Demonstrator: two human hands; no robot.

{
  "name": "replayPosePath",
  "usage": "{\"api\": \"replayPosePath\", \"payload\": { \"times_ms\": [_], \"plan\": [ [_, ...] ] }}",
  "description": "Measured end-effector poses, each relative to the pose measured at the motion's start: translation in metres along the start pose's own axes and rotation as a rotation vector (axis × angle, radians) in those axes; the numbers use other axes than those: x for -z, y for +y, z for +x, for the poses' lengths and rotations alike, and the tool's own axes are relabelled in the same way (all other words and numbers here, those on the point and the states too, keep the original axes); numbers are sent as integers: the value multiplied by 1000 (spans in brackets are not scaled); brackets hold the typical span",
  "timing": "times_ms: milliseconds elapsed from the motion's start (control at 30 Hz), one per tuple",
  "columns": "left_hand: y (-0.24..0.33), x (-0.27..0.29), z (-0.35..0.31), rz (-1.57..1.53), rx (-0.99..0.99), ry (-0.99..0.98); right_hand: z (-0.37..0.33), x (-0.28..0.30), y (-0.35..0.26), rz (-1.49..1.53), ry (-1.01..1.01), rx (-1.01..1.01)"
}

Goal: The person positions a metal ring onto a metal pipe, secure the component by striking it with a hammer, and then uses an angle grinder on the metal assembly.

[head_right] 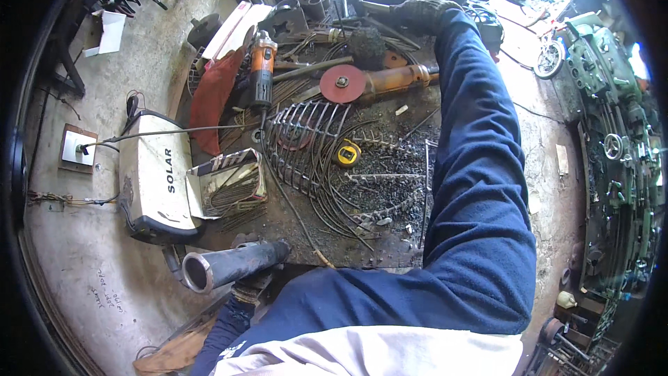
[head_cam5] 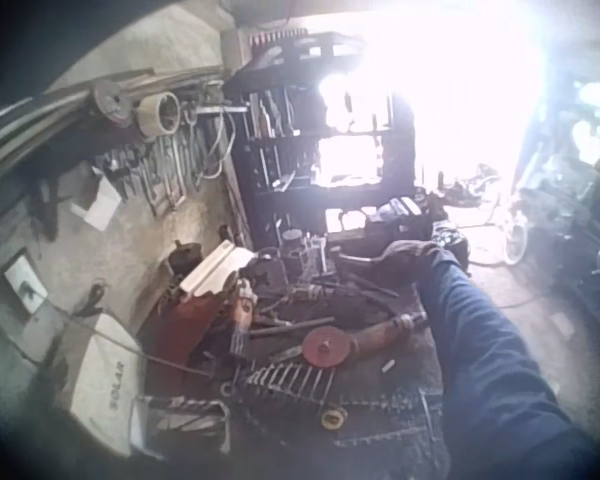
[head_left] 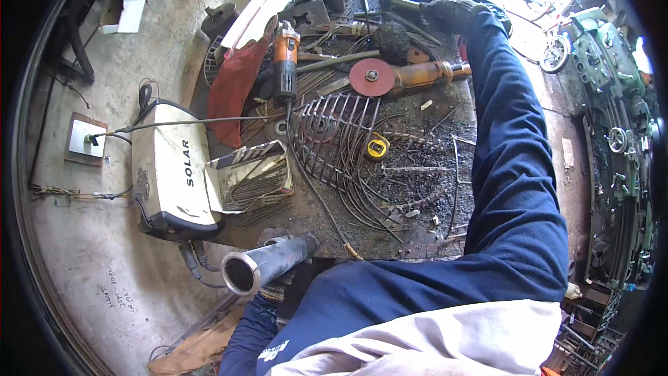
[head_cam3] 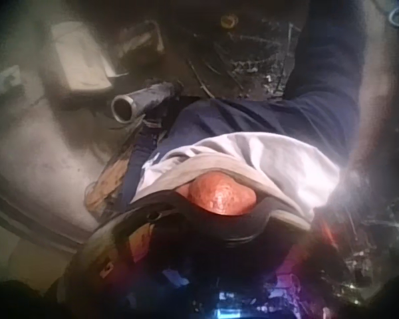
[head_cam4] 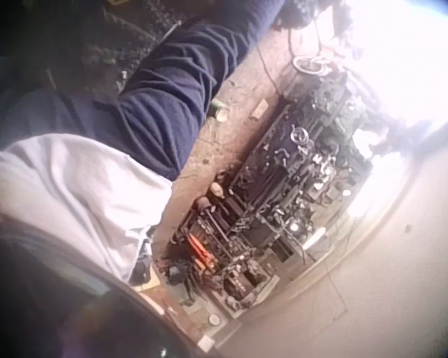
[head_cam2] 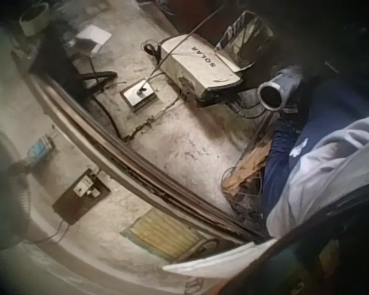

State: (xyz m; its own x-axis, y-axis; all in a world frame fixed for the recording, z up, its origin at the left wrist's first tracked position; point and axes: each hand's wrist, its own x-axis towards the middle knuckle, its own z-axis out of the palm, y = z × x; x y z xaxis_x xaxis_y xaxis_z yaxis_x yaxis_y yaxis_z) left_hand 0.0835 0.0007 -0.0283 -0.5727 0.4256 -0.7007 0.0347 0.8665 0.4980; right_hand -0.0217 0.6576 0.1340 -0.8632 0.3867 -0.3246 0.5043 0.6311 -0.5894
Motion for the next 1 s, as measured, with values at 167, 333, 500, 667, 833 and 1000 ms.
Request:
{"api": "replayPosePath", "payload": {
  "times_ms": [167,333,500,667,833,1000],
  "plan": [
    [-51,-22,8,514,-489,247,-89,13,-4,481,13,123],
    [-77,-40,29,255,-614,509,-203,9,-25,713,160,246],
    [-50,-33,12,84,-679,595,-322,-57,-72,790,516,322],
    [-28,-21,3,-175,-685,457,-392,-193,-89,940,636,264],
    [-29,-21,3,-508,-819,291,-433,-347,-97,1272,427,27],
    [-22,-21,-8,-270,-895,523,-442,-464,-73,1458,339,-42]
  ]
}}
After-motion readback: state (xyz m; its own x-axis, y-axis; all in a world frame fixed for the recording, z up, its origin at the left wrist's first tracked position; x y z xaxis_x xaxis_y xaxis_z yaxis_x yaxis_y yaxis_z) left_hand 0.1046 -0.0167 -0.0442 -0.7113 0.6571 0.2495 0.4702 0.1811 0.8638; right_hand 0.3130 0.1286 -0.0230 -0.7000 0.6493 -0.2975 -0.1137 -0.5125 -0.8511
